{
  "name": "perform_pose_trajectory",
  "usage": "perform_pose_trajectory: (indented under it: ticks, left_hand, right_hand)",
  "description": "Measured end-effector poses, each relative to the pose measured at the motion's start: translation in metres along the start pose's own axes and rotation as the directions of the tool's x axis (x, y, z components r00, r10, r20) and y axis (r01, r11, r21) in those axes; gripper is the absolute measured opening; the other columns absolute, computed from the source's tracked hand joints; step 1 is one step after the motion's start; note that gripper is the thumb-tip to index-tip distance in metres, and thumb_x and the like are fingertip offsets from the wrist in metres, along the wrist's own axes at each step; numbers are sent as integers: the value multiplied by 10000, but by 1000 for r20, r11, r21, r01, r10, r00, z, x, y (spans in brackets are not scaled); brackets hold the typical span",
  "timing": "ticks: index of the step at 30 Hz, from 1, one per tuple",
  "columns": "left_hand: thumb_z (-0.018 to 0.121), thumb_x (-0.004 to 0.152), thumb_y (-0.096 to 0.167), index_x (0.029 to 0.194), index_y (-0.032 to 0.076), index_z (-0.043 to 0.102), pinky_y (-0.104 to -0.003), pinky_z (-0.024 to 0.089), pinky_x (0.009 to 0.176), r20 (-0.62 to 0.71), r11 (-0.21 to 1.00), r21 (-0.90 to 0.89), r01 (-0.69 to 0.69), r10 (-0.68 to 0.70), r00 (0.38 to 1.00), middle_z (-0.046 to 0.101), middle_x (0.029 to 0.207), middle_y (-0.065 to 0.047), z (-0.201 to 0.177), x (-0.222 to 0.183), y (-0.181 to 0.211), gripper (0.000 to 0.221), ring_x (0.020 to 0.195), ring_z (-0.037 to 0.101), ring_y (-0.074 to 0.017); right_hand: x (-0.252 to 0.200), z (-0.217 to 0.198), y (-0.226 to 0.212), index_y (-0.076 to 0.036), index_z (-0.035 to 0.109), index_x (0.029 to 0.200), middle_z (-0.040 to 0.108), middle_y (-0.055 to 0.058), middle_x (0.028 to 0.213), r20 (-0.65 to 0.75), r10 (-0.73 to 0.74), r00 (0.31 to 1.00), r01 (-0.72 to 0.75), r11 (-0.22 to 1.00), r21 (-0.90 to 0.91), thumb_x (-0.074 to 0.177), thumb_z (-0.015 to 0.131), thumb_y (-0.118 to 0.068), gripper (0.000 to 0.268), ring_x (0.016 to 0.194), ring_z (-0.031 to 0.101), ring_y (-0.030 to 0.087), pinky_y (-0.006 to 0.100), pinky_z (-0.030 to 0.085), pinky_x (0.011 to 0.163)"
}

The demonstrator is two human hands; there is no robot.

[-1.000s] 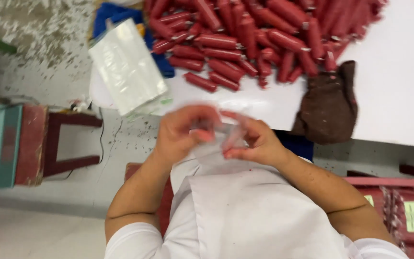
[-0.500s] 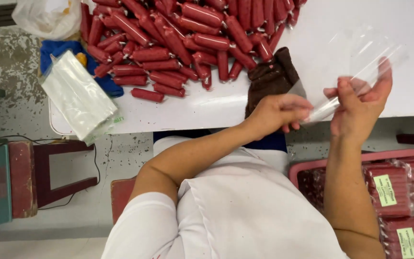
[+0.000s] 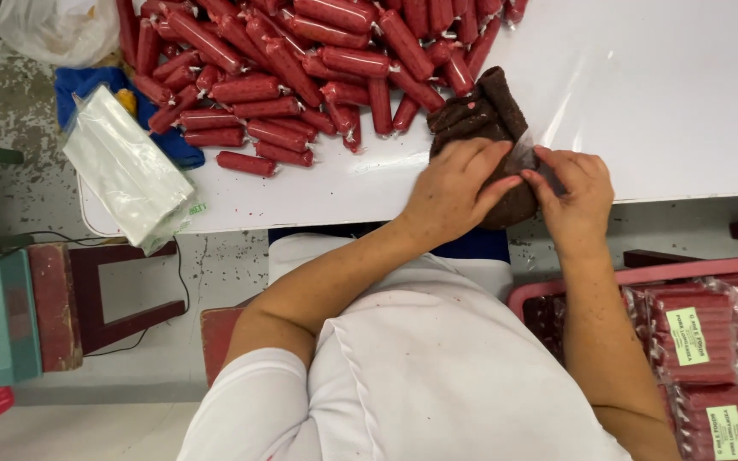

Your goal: Packing longaniza sausages into small plastic bags and applying labels at a production table.

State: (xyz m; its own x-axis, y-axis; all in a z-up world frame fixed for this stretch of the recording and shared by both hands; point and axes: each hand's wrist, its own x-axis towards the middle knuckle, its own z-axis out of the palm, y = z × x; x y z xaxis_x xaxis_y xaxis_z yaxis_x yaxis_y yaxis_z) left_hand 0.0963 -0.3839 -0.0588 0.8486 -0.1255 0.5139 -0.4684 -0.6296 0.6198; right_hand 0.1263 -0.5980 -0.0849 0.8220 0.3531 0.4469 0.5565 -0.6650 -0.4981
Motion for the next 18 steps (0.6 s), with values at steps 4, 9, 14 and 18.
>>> perform_pose_trajectory:
  ticks: [4, 9, 14, 18]
  left_hand:
    - [606, 934, 600, 1372, 161, 558, -456, 530, 770, 131, 901, 433, 14, -79, 988, 556, 1336, -139, -9, -14, -4, 622, 1124, 569, -322]
    - [541, 957, 628, 1456, 157, 512, -444, 370, 1157, 371, 836, 519, -179, -32, 928, 422, 1537, -209, 10, -15, -11, 686, 1397, 434, -329]
    - [560, 1020, 583, 1482, 175, 486, -464, 324, 1222, 474, 880, 311, -358, 183, 861, 362, 1564, -189, 56, 19, -28, 620, 1444, 407, -347]
    - [492, 1035, 613, 1520, 190, 471, -482, 214, 1235, 614, 888, 178, -425, 237, 753, 277, 1598, -161, 86, 50, -24, 644, 1497, 258, -310]
  right_hand:
    - [2, 2, 9, -73, 796, 1160, 735, 80, 1028, 1, 22, 1000, -22, 998, -67, 1013, 821, -180, 183, 951, 628, 274, 378, 483, 902]
    - [4, -5, 35, 54, 760, 1109, 679, 164, 996, -349, 224, 910, -149, 962, 228, 1059, 756, 136, 97, 944, 608, 262, 357, 499, 836]
    - [32, -63, -2, 160, 624, 1198, 603, 260, 991, -517, 90, 851, -5, 986, 165, 1124, 683, 142, 96, 894, 573, 335, 433, 483, 800]
    - [54, -78, -33, 126, 715, 1167, 657, 236, 1078, -223, -134, 966, 95, 980, -176, 1083, 667, 181, 111, 879, 624, 351, 432, 507, 839]
